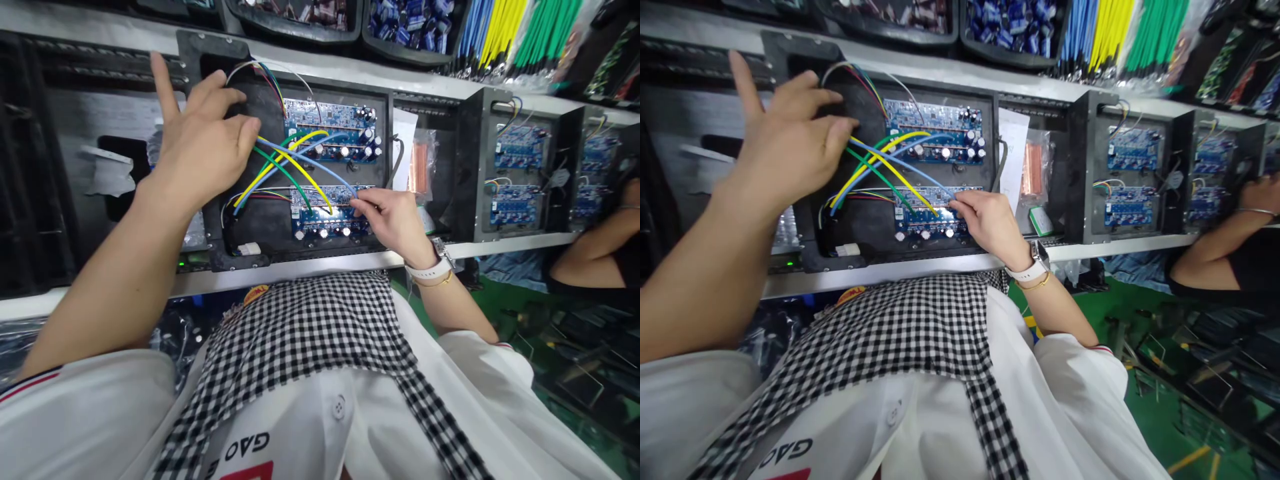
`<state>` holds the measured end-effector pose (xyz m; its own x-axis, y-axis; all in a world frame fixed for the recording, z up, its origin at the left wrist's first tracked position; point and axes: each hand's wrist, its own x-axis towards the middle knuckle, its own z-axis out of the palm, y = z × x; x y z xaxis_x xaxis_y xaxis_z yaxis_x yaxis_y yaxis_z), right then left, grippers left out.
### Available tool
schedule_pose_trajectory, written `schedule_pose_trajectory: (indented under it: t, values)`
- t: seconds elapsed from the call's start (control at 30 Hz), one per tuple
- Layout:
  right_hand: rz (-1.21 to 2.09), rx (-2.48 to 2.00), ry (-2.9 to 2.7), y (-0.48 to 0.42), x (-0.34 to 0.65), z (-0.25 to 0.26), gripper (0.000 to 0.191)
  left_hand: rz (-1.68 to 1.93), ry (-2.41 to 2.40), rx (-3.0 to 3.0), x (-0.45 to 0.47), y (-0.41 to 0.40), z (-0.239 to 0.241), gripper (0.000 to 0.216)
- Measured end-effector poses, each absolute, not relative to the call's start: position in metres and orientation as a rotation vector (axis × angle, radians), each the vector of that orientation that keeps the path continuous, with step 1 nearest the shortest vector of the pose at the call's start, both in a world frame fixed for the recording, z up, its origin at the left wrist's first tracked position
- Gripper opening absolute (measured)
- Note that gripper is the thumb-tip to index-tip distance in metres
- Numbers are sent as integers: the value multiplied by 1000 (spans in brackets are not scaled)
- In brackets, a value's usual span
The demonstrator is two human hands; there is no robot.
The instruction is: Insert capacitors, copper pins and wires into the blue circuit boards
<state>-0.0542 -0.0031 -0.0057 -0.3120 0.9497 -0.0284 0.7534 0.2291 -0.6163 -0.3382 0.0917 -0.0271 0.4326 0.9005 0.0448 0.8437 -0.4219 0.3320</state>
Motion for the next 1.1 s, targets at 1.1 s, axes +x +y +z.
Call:
schedule_pose_trajectory:
  t: [1.1]
  values:
    - [276,-1181,-2567,22,-174,-28,74,528,1765,2088,-351,69,-41,45]
